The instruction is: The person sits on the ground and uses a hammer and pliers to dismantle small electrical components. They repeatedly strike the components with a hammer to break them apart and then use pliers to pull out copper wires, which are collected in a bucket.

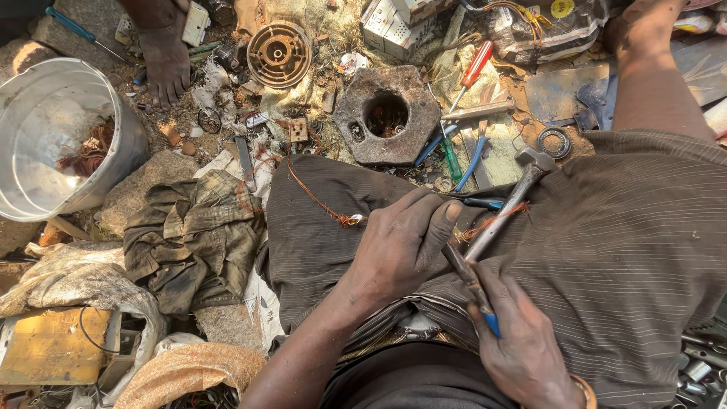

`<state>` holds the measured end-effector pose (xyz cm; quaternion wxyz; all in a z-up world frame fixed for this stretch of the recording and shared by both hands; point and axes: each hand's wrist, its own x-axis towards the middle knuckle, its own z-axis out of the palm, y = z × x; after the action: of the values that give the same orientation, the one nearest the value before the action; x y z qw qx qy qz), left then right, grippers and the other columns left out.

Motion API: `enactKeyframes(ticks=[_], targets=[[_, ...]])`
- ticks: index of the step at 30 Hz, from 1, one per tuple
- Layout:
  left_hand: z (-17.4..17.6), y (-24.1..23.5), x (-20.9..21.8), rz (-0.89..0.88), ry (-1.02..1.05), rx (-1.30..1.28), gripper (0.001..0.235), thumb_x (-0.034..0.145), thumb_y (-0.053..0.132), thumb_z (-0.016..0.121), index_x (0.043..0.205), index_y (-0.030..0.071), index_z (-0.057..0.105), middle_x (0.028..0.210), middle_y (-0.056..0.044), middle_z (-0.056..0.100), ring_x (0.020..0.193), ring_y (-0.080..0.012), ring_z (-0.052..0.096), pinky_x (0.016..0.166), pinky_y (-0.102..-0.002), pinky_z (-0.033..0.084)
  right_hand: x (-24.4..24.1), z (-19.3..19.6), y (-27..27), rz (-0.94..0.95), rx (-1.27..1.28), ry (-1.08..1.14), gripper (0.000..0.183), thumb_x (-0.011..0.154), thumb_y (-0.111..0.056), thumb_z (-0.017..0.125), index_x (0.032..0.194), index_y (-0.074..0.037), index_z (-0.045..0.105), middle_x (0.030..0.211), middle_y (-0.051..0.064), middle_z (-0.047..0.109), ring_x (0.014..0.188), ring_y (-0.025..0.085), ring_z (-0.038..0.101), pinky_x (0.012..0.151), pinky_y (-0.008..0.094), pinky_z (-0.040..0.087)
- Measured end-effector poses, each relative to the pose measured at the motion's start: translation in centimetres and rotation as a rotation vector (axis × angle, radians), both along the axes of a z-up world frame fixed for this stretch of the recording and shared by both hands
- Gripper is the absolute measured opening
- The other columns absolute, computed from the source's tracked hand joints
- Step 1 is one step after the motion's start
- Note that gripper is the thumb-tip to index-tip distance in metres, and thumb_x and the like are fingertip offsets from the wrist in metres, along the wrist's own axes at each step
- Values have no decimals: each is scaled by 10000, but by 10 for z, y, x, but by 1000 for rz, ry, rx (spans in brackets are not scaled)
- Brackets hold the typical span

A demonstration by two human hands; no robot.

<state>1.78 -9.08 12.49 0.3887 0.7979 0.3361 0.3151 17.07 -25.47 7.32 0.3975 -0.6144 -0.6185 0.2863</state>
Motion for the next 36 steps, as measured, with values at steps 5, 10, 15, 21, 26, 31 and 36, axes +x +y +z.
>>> enactKeyframes(ticks=[5,10,15,21,26,31,36], targets=[[-15,6,-7,-107,-199,52,397,1157,320,509,991,-16,638,872,-109,602,758,-261,629,661,-374,510,18,-17,-17,247,-781,1494,513,1019,-261,606,1402,41,446,863,115,561,745,175,576,637,322,511],[-22,40,-24,169,-304,-288,558,1126,468,440,866,29,667,713,13,540,639,-95,479,557,-277,385,14,-36,-24,231,-857,1535,571,997,-301,564,1444,33,443,773,83,534,622,164,530,548,275,459],[-30,55,-38,288,-282,-289,642,1061,594,448,928,17,696,724,30,539,681,-68,483,585,-261,418,36,-35,-5,199,-576,828,556,1049,-285,576,1499,26,480,906,111,665,759,142,576,655,304,510],[-30,67,-32,272,-335,-562,609,1051,582,462,840,36,630,702,41,458,640,-66,409,546,-265,345,90,-23,84,96,-1017,-367,564,1048,-391,547,1581,-230,456,768,139,691,703,232,673,714,405,559],[-25,75,-10,231,-359,-772,430,1033,446,533,890,48,604,685,25,444,565,-101,409,492,-316,348,94,-37,137,45,-478,-642,601,955,-414,593,1470,-119,497,1069,192,743,983,366,721,879,490,564],[-28,80,2,168,-100,-309,479,1117,446,485,938,17,601,820,-38,517,748,-133,519,660,-339,453,42,-27,144,116,-208,349,588,1041,-400,520,1498,-31,489,1157,134,684,1043,266,646,849,376,560],[-35,96,-3,226,-5,-302,482,1084,448,496,943,0,605,783,-77,554,714,-174,544,641,-358,463,4,-10,177,20,-488,626,418,1045,-247,555,1386,-39,677,686,30,512,616,87,451,530,258,402]])
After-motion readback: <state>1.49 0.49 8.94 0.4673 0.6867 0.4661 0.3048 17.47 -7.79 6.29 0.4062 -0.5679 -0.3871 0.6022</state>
